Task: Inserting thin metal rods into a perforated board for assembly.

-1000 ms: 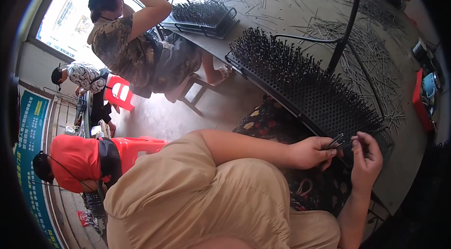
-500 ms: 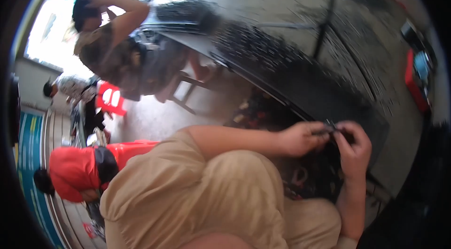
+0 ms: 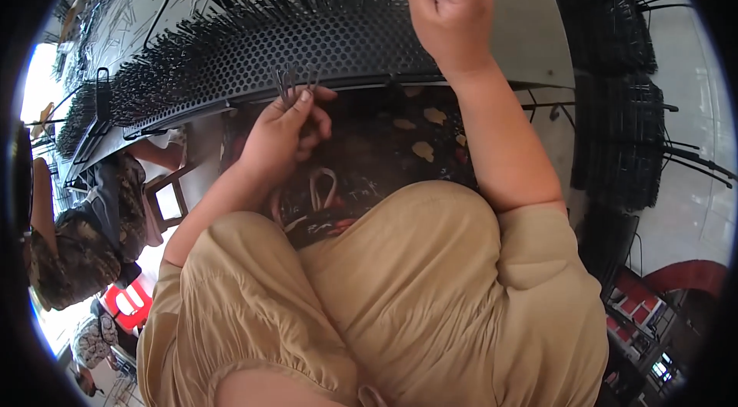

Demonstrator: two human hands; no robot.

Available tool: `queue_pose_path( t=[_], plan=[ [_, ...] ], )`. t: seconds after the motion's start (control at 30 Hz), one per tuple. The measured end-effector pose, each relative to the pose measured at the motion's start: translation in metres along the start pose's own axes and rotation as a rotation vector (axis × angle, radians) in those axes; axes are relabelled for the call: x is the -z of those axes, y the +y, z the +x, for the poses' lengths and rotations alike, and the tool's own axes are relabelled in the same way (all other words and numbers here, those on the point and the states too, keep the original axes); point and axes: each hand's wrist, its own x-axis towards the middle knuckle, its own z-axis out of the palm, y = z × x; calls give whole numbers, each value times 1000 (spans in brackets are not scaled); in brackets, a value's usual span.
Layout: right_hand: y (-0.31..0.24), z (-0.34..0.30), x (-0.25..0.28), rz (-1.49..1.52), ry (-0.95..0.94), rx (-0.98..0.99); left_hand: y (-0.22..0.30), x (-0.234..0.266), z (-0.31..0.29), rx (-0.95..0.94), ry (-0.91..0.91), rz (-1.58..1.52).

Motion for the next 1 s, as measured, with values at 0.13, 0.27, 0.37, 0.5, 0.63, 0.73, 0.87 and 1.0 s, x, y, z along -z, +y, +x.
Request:
queue_pose_path(
  t=[0.13,0.27,0.37,0.5,0.63,0.73,0.87,1.0],
  plan=[
    [8,-2,-9,-34,-5,76,-6,0,1,50,92,-10],
    [7,-3,-15,-155,-65,52,-6,0,5,45,78,-55],
    [11,6,-15,-445,-174,457,-6,0,4,31,92,-65],
    [-11,-4,-19,-508,-147,479,-5,0,2,-51,98,-51],
    [-51,-30,-38,278,-509,-458,-9,9,-1,-123,47,-100],
    [-58,-39,-56,499,-648,-626,-7,13,-7,-178,14,-167],
    [-68,-28,-74,614,-693,-806,-1,27,-21,-203,79,-194],
    [-78,-30,-98,637,-740,-757,-6,47,-30,-329,156,-57]
  ],
)
